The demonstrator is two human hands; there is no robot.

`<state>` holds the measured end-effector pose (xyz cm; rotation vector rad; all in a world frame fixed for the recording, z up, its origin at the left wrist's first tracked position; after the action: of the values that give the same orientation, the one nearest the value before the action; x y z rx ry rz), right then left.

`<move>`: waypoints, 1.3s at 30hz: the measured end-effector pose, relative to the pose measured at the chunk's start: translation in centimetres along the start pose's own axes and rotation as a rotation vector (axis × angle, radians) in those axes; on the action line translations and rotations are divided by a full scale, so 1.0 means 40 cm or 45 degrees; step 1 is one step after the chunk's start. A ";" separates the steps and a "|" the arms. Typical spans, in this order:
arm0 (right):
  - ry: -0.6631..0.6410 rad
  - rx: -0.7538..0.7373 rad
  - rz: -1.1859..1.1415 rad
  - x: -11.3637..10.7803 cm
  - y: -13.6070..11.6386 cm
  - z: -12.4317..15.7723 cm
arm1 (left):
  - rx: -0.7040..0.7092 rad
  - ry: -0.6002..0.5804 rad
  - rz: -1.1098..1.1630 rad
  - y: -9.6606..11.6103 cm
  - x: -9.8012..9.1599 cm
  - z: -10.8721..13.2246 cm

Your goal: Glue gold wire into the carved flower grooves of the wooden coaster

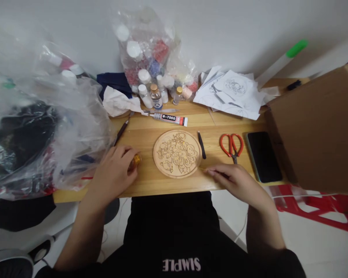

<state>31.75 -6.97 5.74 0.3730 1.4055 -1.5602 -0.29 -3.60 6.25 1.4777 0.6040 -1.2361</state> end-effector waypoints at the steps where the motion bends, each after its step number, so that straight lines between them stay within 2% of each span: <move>1: 0.036 0.009 -0.013 -0.001 0.007 -0.004 | -0.013 0.000 0.008 -0.004 -0.005 -0.007; 6: 0.319 0.127 -0.179 -0.006 0.041 -0.025 | 0.000 -0.083 -0.011 -0.021 -0.017 -0.033; 10: 0.551 0.241 -0.381 0.003 0.061 -0.046 | 0.043 -0.091 -0.018 -0.033 -0.009 -0.044; 15: 0.691 0.292 -0.582 0.019 0.073 -0.080 | -0.048 -0.059 -0.093 -0.032 0.002 -0.049; 20: 0.713 0.235 -0.619 0.019 0.070 -0.094 | -0.092 -0.031 -0.100 -0.019 -0.002 -0.054; 24: 0.730 0.198 -0.685 0.015 0.063 -0.093 | 0.013 0.047 0.025 -0.001 -0.010 -0.070; 28: 0.766 0.166 -0.757 0.001 0.032 -0.098 | 0.196 0.078 0.210 0.025 -0.018 -0.107; 32: 0.862 0.068 -0.765 -0.021 -0.020 -0.111 | 0.391 0.029 0.399 0.064 -0.034 -0.174; 35: 0.930 -0.007 -0.761 -0.035 -0.055 -0.132 | 0.468 -0.009 0.469 0.107 -0.048 -0.226; 39: 0.983 -0.129 -0.772 -0.045 -0.075 -0.171 | 0.605 -0.107 0.576 0.171 -0.064 -0.284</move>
<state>27.76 -0.50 6.90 0.5561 2.3476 -1.9073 9.01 5.41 10.13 1.8143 -0.0994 -1.1117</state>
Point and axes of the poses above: each hand's wrist, its own z-axis away from the middle knuckle, its own x-axis out of the palm, y = z × x, the point moved 1 cm from there along -z, towards the middle knuckle, and after that the axes turned 11 degrees about z, right-handed, at the moved point
